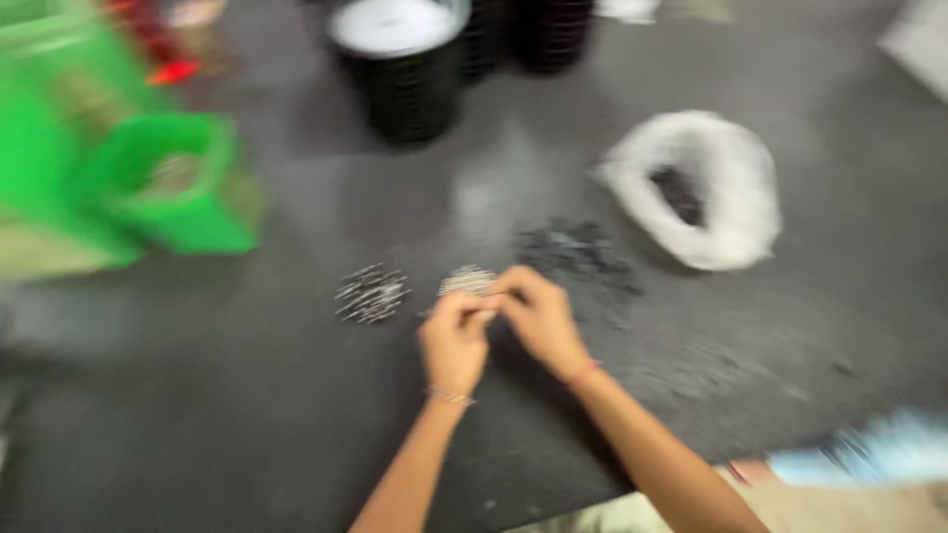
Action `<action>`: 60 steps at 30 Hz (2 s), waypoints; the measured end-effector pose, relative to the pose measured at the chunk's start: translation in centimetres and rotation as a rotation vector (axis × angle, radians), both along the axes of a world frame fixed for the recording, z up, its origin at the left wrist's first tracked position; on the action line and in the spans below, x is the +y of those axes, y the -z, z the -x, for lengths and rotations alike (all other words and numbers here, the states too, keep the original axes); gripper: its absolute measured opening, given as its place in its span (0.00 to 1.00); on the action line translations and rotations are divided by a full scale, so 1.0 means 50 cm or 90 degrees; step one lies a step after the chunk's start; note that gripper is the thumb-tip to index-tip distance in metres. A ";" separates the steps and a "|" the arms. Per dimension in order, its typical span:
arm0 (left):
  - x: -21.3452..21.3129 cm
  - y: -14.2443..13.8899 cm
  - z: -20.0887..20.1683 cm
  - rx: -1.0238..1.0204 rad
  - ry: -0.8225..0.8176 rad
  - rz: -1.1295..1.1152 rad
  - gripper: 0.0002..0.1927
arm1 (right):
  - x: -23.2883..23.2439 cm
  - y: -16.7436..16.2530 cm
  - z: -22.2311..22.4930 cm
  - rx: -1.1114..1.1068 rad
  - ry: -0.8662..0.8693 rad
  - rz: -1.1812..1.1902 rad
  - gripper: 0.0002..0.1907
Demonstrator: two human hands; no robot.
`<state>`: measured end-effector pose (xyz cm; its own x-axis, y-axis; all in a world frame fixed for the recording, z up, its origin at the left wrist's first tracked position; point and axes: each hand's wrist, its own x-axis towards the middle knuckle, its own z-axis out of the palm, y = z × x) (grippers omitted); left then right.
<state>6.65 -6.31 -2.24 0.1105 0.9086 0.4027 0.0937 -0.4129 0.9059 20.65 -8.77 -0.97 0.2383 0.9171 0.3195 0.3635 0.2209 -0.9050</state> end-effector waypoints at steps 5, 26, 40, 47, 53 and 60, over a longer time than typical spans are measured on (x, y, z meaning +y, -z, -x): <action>0.048 -0.014 0.056 0.059 -0.110 -0.072 0.06 | 0.015 -0.020 -0.022 0.131 -0.046 0.008 0.10; 0.055 -0.045 0.084 0.167 -0.149 -0.104 0.13 | 0.028 -0.012 -0.098 -0.429 0.209 -0.014 0.09; 0.068 0.025 0.043 -0.189 0.146 0.375 0.13 | 0.005 -0.050 0.010 -0.374 -0.013 -0.187 0.08; 0.083 0.047 0.055 -0.243 0.077 0.304 0.10 | 0.010 -0.041 -0.012 -0.361 0.068 0.090 0.07; 0.080 0.044 0.049 -0.237 0.086 0.300 0.09 | 0.028 -0.010 -0.004 -0.381 0.043 0.062 0.09; 0.084 0.055 0.042 -0.203 0.083 0.295 0.12 | 0.031 0.001 -0.008 -0.378 0.025 0.001 0.08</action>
